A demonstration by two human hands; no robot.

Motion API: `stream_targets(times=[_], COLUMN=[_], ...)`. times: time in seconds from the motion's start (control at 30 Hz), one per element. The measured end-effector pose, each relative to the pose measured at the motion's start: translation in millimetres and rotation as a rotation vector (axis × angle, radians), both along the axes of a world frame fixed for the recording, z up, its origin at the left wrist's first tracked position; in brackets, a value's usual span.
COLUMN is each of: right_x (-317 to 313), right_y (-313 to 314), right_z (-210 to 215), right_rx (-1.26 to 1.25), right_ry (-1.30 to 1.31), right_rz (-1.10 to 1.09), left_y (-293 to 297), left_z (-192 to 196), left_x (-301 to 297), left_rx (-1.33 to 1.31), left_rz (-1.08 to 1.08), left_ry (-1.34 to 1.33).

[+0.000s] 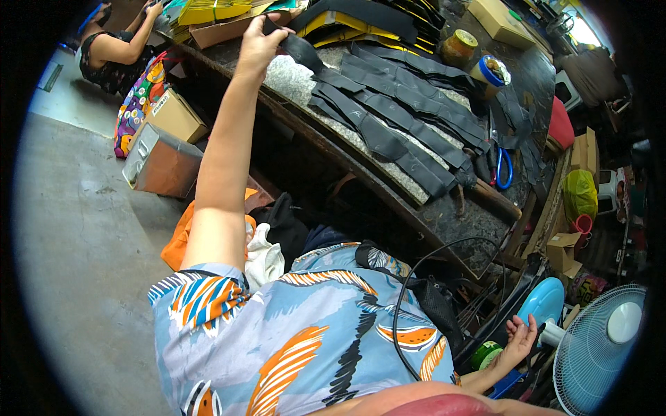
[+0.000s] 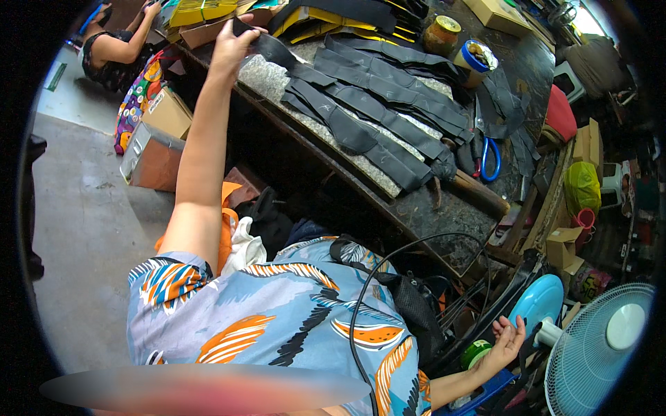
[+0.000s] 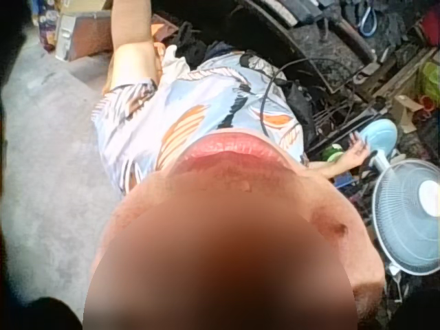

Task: The person folds black fabric strips and applies adhesive from a small container to the edges, then presses them together. The person repeatedly picks up strips, folds them, applies adhesive, and stacks the finished pieces on the table.

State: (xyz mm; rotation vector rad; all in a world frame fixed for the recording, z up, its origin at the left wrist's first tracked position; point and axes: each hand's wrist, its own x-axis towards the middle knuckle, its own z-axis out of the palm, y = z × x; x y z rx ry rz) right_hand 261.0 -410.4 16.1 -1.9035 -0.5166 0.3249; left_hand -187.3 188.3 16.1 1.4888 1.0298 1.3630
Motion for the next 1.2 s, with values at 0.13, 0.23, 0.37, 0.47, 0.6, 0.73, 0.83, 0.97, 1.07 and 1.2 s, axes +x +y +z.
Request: stream_targets(times=[0.13,0.23,0.37,0.47,0.6,0.73,0.83,0.97,1.07,1.2], right_x=[0,1,1,2,8,23,39,75,98,102], right_y=[4,6,7,14,45,110,180,296,375,446], right_z=[-4,-7,-9,-4,17,50,59,38,13,-15], right_rx=[0.003,-0.005,0.027,-0.058,0.001,0.018,-0.053,-0.244,-0.345,-0.422], right_ry=[0.012,-0.007,-0.04,-0.07,-0.078,-0.215,-0.362,-0.64,-0.725,-0.947], right_rz=[0.016,0.034,0.067,0.007,0.077,0.418,0.646,0.772,0.667,0.466], left_y=[23,8,-31,-41,-29,-24,-26,-27,-28,-30], left_z=[-48,-53,-60,-66,-74,-81,-82,-79,-77,-77], left_x=[-10,-9,18,27,29,32,33,33,32,33], left_rx=[0.281,0.527,0.444,0.472,0.466,0.393,0.416,0.4,0.399,0.402], left_rz=[0.811,0.68,0.309,0.32,0.224,0.25,0.238,0.234,0.247,0.251], left_ry=[0.945,0.901,1.027,1.114,0.996,0.918,0.949,0.937,0.938,0.919])
